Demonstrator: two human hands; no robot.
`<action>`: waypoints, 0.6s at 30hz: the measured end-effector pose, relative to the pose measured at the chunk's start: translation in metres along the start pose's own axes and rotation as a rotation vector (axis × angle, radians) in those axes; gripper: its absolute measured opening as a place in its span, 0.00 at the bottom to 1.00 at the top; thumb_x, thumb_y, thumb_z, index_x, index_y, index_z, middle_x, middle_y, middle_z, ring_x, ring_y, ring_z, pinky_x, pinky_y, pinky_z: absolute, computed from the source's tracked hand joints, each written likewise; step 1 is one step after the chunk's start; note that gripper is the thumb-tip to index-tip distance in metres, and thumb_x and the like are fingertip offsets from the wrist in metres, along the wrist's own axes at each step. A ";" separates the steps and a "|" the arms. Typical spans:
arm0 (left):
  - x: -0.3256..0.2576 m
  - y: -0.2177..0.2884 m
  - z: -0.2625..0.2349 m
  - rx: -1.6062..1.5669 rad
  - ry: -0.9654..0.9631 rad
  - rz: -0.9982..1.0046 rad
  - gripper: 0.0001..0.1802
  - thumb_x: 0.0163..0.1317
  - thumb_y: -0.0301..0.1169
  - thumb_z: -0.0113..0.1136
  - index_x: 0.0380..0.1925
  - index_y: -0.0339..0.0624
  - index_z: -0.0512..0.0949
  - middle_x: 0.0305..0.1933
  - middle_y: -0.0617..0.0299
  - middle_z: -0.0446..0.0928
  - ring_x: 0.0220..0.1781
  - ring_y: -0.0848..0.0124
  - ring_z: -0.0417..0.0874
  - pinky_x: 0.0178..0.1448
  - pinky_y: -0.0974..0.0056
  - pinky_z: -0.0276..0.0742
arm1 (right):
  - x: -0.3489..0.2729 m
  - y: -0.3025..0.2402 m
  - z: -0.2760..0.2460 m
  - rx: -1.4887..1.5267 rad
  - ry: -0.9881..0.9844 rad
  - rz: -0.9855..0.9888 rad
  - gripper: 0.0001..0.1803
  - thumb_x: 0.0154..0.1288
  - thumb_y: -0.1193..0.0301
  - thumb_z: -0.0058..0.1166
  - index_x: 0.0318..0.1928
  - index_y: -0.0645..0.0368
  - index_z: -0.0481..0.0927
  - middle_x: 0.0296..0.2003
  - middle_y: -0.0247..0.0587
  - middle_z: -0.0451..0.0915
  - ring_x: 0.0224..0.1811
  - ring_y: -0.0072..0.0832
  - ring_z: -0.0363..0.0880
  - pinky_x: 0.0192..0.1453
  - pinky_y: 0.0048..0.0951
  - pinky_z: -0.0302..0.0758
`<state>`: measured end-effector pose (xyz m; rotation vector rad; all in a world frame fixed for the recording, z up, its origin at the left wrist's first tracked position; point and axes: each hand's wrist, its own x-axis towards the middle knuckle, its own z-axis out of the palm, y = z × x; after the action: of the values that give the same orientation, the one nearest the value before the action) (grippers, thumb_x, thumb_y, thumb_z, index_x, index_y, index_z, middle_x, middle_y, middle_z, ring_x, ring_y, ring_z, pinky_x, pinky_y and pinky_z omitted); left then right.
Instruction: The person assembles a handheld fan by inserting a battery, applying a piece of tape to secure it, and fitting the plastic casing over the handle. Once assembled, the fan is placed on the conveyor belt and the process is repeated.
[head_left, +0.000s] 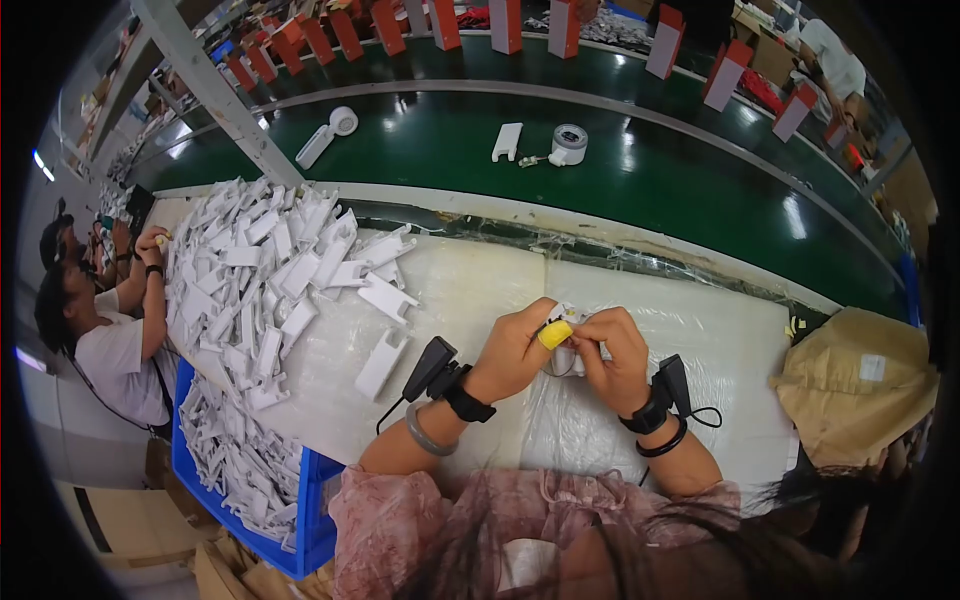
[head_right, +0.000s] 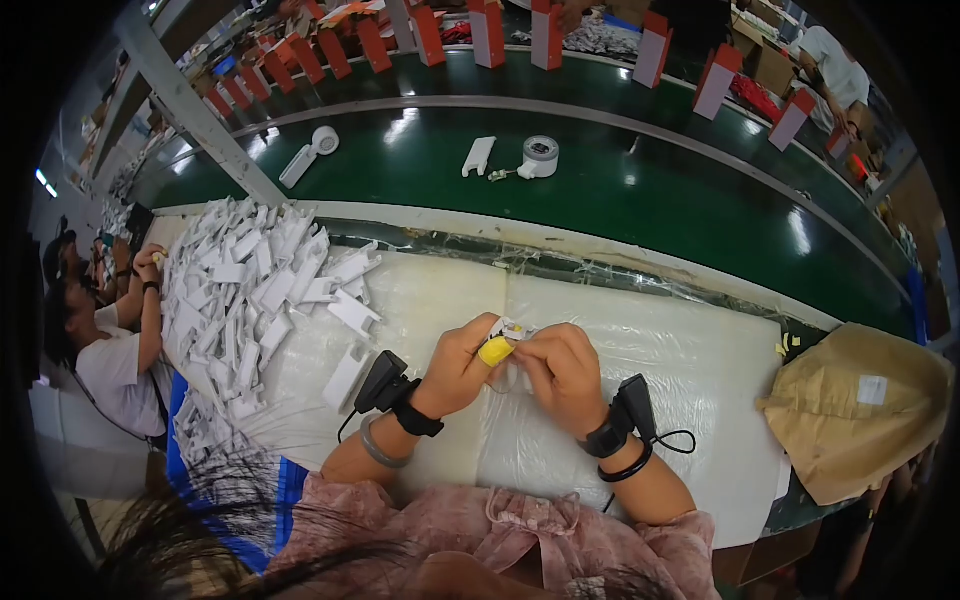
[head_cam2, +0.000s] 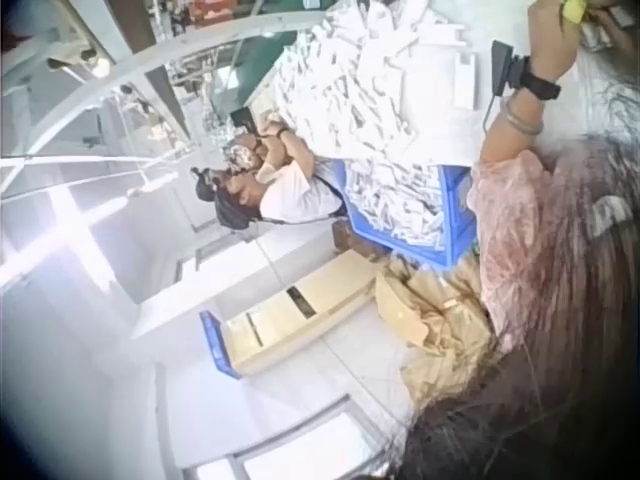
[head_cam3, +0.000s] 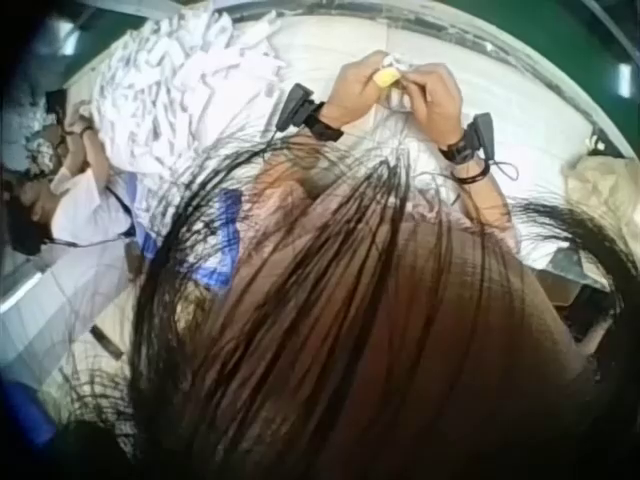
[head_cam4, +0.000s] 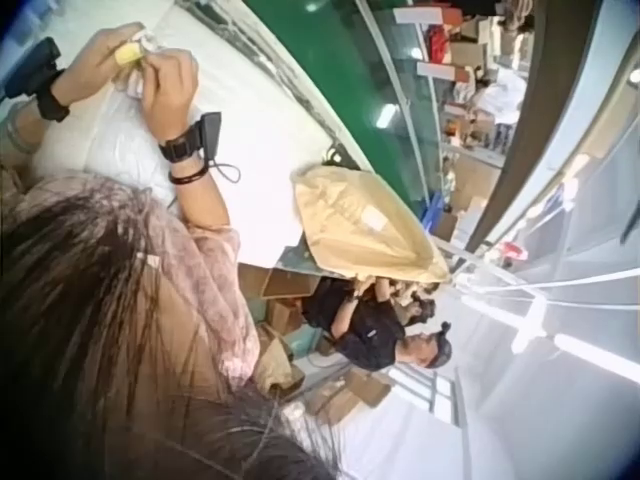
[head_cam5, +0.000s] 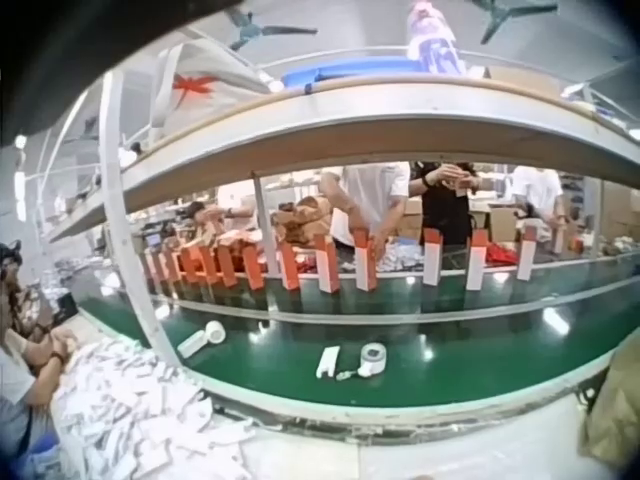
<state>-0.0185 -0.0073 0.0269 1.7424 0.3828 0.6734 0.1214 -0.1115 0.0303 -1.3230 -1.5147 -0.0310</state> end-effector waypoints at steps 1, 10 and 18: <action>0.001 -0.001 -0.001 -0.002 -0.005 -0.001 0.06 0.69 0.29 0.50 0.38 0.38 0.73 0.24 0.66 0.73 0.20 0.82 0.69 0.25 0.74 0.65 | -0.001 0.000 0.001 0.005 -0.003 0.019 0.12 0.52 0.88 0.58 0.37 0.63 0.78 0.32 0.42 0.76 0.33 0.33 0.76 0.35 0.27 0.72; 0.007 0.009 -0.005 -0.599 -0.126 -0.331 0.09 0.69 0.33 0.51 0.42 0.38 0.71 0.28 0.62 0.75 0.22 0.77 0.74 0.24 0.72 0.69 | 0.002 -0.005 -0.002 0.209 0.000 0.260 0.09 0.57 0.80 0.60 0.37 0.61 0.75 0.31 0.39 0.76 0.33 0.25 0.76 0.40 0.24 0.73; 0.006 0.003 0.001 -0.155 -0.085 -0.189 0.08 0.67 0.30 0.54 0.42 0.38 0.74 0.29 0.62 0.77 0.24 0.77 0.75 0.28 0.73 0.72 | -0.005 0.023 -0.011 0.422 0.102 0.399 0.09 0.62 0.73 0.59 0.39 0.63 0.74 0.32 0.38 0.78 0.34 0.22 0.76 0.40 0.23 0.74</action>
<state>-0.0141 -0.0053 0.0308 1.5601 0.4196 0.4783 0.1445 -0.1131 0.0185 -1.2313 -1.0742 0.4452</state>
